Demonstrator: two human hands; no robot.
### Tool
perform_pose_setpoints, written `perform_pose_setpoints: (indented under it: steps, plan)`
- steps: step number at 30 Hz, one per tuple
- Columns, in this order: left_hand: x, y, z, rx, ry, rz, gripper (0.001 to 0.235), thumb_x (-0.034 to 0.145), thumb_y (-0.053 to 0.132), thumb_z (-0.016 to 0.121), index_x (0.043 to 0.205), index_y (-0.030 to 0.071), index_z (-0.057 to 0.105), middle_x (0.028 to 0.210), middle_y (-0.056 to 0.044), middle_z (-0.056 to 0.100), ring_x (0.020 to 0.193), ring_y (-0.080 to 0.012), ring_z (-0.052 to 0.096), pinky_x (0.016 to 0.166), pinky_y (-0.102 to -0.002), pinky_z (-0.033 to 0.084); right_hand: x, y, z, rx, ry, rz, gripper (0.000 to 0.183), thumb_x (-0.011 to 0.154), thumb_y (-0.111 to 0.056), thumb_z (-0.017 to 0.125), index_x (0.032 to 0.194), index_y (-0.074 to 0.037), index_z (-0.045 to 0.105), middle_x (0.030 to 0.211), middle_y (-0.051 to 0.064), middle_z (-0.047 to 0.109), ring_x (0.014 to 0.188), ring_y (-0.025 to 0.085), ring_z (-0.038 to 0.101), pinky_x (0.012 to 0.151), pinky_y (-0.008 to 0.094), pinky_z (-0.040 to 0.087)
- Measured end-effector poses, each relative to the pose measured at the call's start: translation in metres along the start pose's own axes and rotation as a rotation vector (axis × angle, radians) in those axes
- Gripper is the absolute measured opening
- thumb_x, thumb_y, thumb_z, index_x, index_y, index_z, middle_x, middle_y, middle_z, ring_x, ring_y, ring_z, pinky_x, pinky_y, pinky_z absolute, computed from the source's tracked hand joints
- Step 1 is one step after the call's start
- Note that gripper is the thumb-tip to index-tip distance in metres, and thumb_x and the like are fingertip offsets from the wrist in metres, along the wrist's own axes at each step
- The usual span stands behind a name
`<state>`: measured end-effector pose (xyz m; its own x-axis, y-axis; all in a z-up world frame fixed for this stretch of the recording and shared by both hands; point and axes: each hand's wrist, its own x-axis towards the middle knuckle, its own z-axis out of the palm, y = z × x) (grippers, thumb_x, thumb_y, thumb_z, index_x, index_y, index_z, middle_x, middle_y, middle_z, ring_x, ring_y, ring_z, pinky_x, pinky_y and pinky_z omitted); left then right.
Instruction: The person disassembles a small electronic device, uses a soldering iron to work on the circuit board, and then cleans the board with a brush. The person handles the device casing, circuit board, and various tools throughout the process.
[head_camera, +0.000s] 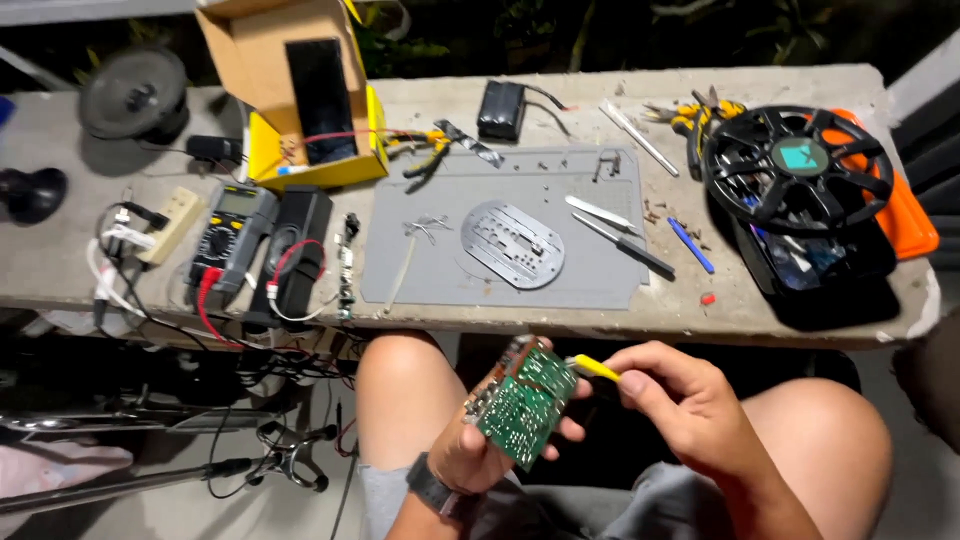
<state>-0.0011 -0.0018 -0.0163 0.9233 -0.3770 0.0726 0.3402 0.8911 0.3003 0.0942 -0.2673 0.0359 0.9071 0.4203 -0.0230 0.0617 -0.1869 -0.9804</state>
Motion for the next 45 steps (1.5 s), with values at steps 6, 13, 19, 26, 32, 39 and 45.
perform_pose_setpoints:
  steps: [6,13,19,26,32,39,45]
  plan:
    - [-0.001,-0.009,-0.019,-0.121,-0.033,-0.031,0.15,0.075,0.041,0.1,0.193,0.004,0.016,0.176,-0.035,0.048,0.159,-0.0557,0.055,0.11,-0.056,0.067,-0.002,-0.004,0.022,-0.046,-0.078,-0.188,0.029,0.109,-0.022,0.07,0.121,-0.008,0.092,0.107,0.002,0.098,0.089,0.01,0.09,0.088,0.027,0.069]
    - [0.0,-0.007,-0.016,-0.224,-0.051,0.034,0.142,0.079,0.038,0.099,0.19,0.001,0.02,0.179,-0.032,0.043,0.162,-0.0571,0.049,0.117,-0.056,0.065,-0.006,0.006,0.022,-0.051,0.013,-0.086,0.026,0.108,-0.021,0.072,0.121,-0.01,0.092,0.083,0.001,0.083,0.077,0.01,0.074,0.076,0.026,0.063]
    - [0.001,-0.008,-0.017,-0.275,-0.028,0.105,0.135,0.078,0.031,0.098,0.188,0.01,0.022,0.192,-0.018,0.028,0.164,-0.0625,0.042,0.113,-0.06,0.065,-0.008,0.004,0.023,-0.051,0.032,-0.044,0.028,0.108,-0.018,0.071,0.124,-0.01,0.092,0.093,0.001,0.088,0.082,0.01,0.074,0.078,0.027,0.065]
    - [-0.001,-0.002,-0.014,-0.215,-0.07,0.029,0.149,0.078,0.033,0.105,0.193,0.007,0.014,0.177,-0.032,0.046,0.164,-0.0533,0.05,0.123,-0.052,0.063,-0.009,0.007,0.021,-0.115,0.041,-0.092,0.025,0.107,-0.019,0.073,0.125,-0.014,0.09,0.081,0.001,0.083,0.076,0.01,0.076,0.076,0.025,0.06]
    - [0.003,-0.006,-0.016,-0.189,-0.075,0.089,0.144,0.08,0.03,0.106,0.19,0.006,0.016,0.184,-0.034,0.036,0.162,-0.0474,0.051,0.127,-0.05,0.059,-0.015,0.008,0.036,-0.115,0.022,-0.213,0.025,0.102,-0.009,0.077,0.124,-0.012,0.089,0.09,0.001,0.089,0.077,0.01,0.08,0.076,0.024,0.063]
    - [0.008,0.001,-0.016,-0.108,-0.008,0.234,0.132,0.081,0.042,0.108,0.183,0.011,0.031,0.183,-0.027,0.039,0.161,-0.0461,0.054,0.137,-0.049,0.05,-0.032,-0.007,0.055,-0.164,-0.218,-0.457,0.024,0.102,-0.009,0.077,0.122,-0.015,0.089,0.085,0.0,0.079,0.058,0.011,0.065,0.052,0.025,0.051]
    - [0.011,-0.005,-0.02,0.039,0.006,0.332,0.121,0.091,0.048,0.104,0.182,0.008,0.034,0.183,-0.03,0.04,0.161,-0.0464,0.053,0.138,-0.049,0.048,-0.031,-0.039,0.047,-0.103,0.028,-0.606,0.021,0.101,-0.001,0.077,0.121,-0.005,0.081,0.075,0.004,0.062,0.059,0.013,0.047,0.057,0.026,0.04]
